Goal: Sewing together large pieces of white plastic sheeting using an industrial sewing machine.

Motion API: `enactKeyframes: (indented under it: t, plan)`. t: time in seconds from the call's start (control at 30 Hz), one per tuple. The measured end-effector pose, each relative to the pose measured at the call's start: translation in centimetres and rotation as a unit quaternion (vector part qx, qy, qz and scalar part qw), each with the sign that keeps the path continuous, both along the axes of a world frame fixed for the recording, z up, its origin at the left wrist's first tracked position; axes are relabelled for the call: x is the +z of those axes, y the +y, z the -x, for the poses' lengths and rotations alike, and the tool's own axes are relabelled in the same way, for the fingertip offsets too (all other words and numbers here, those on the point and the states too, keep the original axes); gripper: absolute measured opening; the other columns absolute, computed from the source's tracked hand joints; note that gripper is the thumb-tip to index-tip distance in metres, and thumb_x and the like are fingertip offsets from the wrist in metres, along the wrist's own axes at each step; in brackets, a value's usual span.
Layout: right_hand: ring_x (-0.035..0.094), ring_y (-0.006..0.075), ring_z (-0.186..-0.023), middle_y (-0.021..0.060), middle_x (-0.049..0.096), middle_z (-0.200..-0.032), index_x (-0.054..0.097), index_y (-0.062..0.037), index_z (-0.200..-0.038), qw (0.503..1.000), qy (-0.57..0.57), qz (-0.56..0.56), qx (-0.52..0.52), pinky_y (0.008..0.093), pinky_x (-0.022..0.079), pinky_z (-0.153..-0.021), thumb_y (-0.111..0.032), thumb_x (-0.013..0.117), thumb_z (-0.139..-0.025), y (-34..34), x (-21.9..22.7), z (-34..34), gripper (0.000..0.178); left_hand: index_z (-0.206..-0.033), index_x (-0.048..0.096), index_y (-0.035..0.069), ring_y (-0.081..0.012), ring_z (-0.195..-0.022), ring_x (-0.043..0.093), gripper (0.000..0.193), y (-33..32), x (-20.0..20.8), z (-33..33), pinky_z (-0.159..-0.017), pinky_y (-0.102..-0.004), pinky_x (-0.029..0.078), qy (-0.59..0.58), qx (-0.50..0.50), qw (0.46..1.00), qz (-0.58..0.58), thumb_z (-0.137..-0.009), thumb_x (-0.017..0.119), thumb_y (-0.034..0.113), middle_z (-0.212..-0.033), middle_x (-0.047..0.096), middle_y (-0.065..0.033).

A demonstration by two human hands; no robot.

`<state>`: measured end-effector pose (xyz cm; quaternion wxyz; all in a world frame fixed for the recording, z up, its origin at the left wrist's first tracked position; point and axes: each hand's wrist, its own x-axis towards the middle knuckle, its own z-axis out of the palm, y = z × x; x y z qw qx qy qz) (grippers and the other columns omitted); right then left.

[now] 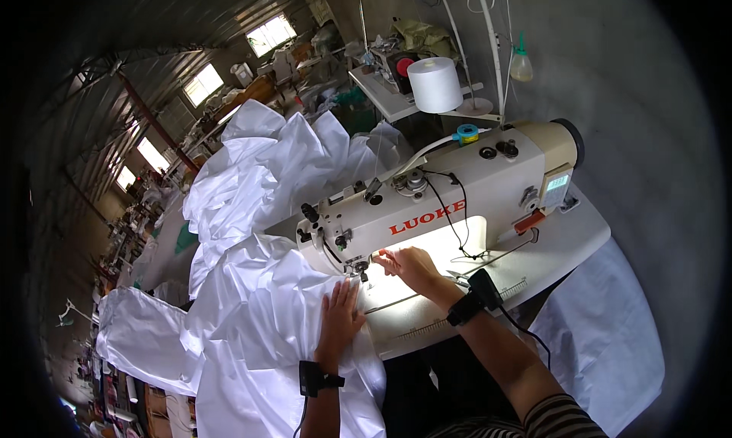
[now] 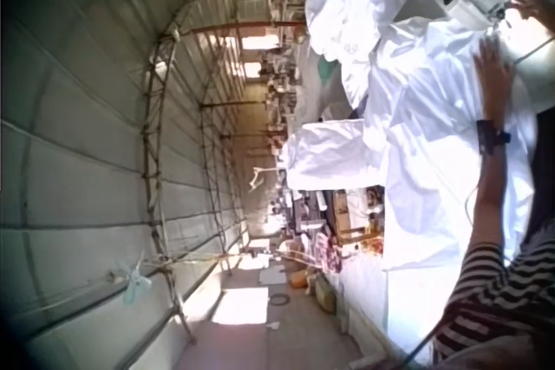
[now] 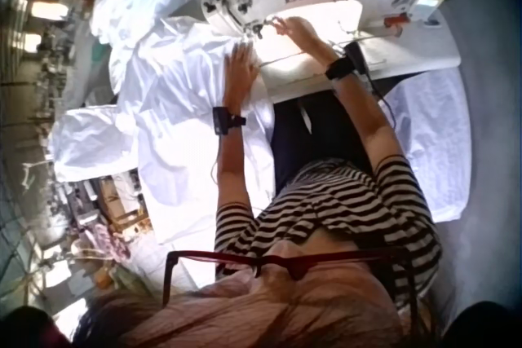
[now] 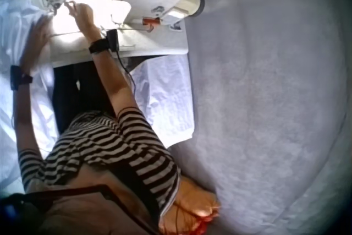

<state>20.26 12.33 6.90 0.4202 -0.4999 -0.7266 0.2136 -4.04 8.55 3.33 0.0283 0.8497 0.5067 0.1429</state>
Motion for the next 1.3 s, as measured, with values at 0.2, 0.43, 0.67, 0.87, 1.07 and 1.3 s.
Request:
enactKeyframes:
  t: [0.2, 0.43, 0.67, 0.87, 1.07, 1.3]
  plan:
    - [0.067, 0.0189, -0.058, 0.0074, 0.067, -0.063, 0.071, -0.0046, -0.097, 0.997, -0.057, -0.037, -0.022, 0.0311, 0.052, -0.055, -0.037, 0.056, -0.095, -0.1, -0.3, 0.1, 0.036, -0.142, 0.042, 0.009, -0.0339, -0.143, 0.025, 0.066, -1.5, 0.7, 0.1, -0.113, -0.0588, 0.017, -0.001, -0.009, 1.0, 0.015, -0.081, 0.058, 0.025, -0.152, 0.032, -0.0138]
    - [0.061, 0.0233, -0.047, 0.0084, 0.061, -0.054, 0.074, -0.0078, -0.088, 0.99, -0.103, -0.065, -0.073, 0.036, 0.048, -0.048, -0.033, 0.058, -0.094, 0.0, -1.2, 0.5, 0.031, -0.142, 0.042, 0.009, -0.0346, -0.142, 0.027, 0.065, -2.1, 1.3, 0.3, -0.114, -0.0573, 0.017, 0.003, -0.021, 1.0, 0.016, -0.082, 0.058, 0.024, -0.152, 0.032, -0.0146]
    - [0.062, 0.0274, -0.051, 0.0131, 0.062, -0.059, 0.071, -0.0071, -0.097, 0.993, -0.08, -0.071, -0.041, 0.0385, 0.049, -0.052, -0.029, 0.057, -0.095, -4.0, -1.2, -0.9, 0.027, -0.143, 0.04, 0.008, -0.0333, -0.143, 0.026, 0.063, -1.1, 1.4, 0.8, -0.115, -0.0554, 0.016, 0.013, -0.032, 0.999, 0.019, -0.082, 0.055, 0.019, -0.152, 0.031, -0.0154]
    - [0.058, 0.0248, -0.089, 0.0094, 0.058, -0.091, 0.063, -0.0045, -0.092, 0.961, -0.233, -0.086, -0.121, 0.0378, 0.047, -0.079, -0.019, 0.069, -0.082, -10.1, -0.8, -6.4, 0.018, -0.14, 0.044, 0.007, -0.0331, -0.14, 0.029, 0.06, 1.6, 0.5, 1.4, -0.114, -0.0553, 0.018, -0.039, -0.055, 0.998, 0.0, -0.081, 0.054, 0.015, -0.146, 0.038, -0.0162]
    - [0.057, 0.0227, -0.095, 0.0068, 0.057, -0.097, 0.061, -0.0059, -0.098, 0.915, -0.294, -0.078, -0.264, 0.0371, 0.046, -0.081, -0.022, 0.069, -0.082, -12.8, -2.3, -10.6, 0.024, -0.136, 0.049, 0.009, -0.0318, -0.138, 0.033, 0.054, 3.8, -1.4, 1.2, -0.115, -0.0535, 0.02, -0.004, 0.004, 1.0, -0.019, -0.084, 0.051, 0.022, -0.139, 0.046, -0.0151]
    - [0.063, 0.0332, -0.072, 0.0153, 0.061, -0.08, 0.053, -0.0024, -0.092, 0.973, -0.129, -0.094, -0.165, 0.0423, 0.051, -0.067, -0.018, 0.053, -0.093, -11.8, -5.0, -9.3, 0.016, -0.133, 0.052, 0.006, -0.0321, -0.14, 0.031, 0.054, 4.3, -2.7, 1.5, -0.114, -0.0551, 0.02, 0.007, 0.046, 0.998, -0.05, -0.083, 0.05, 0.027, -0.14, 0.047, -0.0163]
